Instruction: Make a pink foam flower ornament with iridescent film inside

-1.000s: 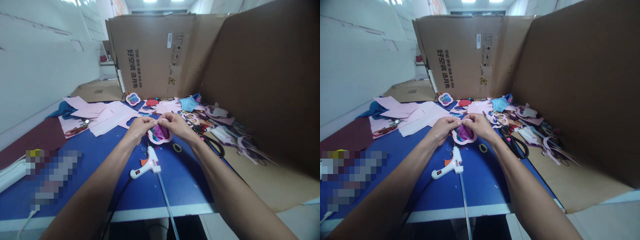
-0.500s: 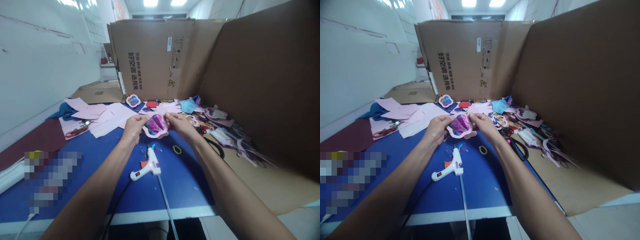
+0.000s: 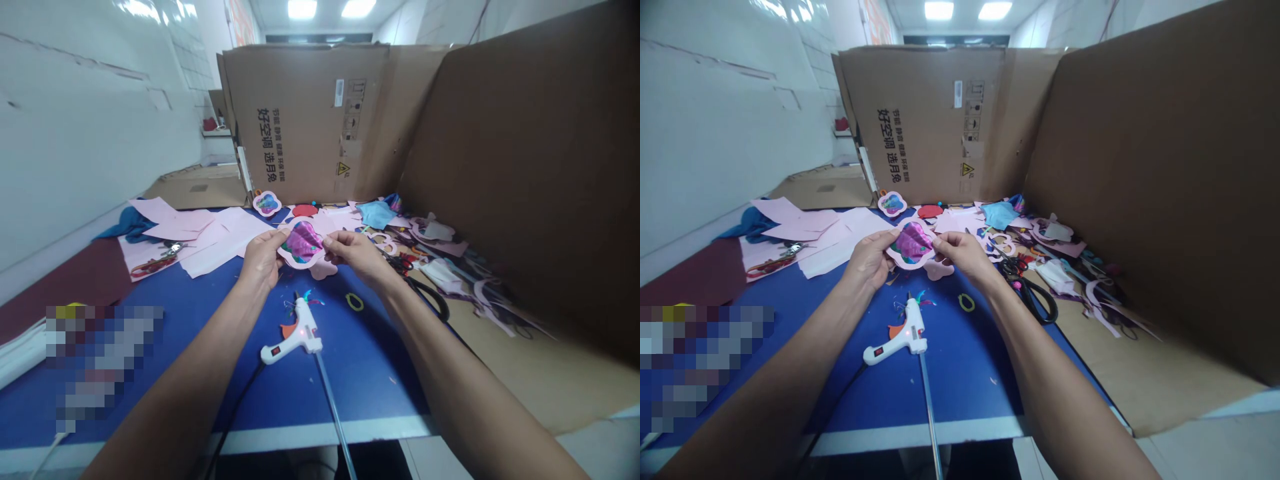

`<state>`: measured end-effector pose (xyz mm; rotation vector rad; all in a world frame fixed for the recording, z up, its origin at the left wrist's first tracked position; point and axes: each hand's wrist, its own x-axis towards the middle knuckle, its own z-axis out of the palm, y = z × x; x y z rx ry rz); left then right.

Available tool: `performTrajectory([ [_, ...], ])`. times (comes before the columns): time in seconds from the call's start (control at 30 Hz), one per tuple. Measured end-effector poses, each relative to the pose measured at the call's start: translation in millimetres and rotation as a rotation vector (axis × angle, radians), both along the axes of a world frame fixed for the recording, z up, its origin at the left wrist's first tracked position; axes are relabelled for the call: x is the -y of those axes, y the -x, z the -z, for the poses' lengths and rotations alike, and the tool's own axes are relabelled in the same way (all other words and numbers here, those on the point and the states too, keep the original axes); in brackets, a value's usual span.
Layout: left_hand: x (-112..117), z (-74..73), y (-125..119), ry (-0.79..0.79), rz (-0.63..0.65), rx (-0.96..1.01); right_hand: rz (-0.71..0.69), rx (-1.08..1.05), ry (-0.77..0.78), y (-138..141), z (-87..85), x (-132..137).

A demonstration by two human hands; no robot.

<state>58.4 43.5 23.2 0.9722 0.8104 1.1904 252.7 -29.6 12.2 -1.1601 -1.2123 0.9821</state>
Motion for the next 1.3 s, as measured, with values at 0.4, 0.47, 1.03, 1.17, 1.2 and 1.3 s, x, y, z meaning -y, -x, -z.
performTrajectory([
  [0.4, 0.9, -3.6, 0.8, 0.046, 0.008, 0.018, -0.035, 0.007, 0.002, -0.2, 2.1, -0.6],
  [0.47, 0.1, -2.7, 1.3, 0.039, 0.008, 0.020, -0.058, 0.023, 0.015, 0.0, 3.0, -0.4],
  [1.03, 0.7, -1.1, 0.1, 0.024, -0.018, 0.082, -0.029, 0.050, 0.003, 4.7, 2.7, 0.4],
  [1.17, -1.1, 1.1, 0.2, 0.025, -0.027, 0.075, 0.080, 0.040, -0.072, 5.2, 3.9, -3.6],
  [1.2, -1.5, 1.8, 0.2, 0.027, -0.030, 0.073, 0.131, 0.048, -0.124, 5.4, 3.5, -4.2],
  [1.3, -1.5, 3.9, 0.0, 0.030, -0.042, 0.069, 0.268, 0.163, -0.300, 6.7, 1.1, -3.9],
])
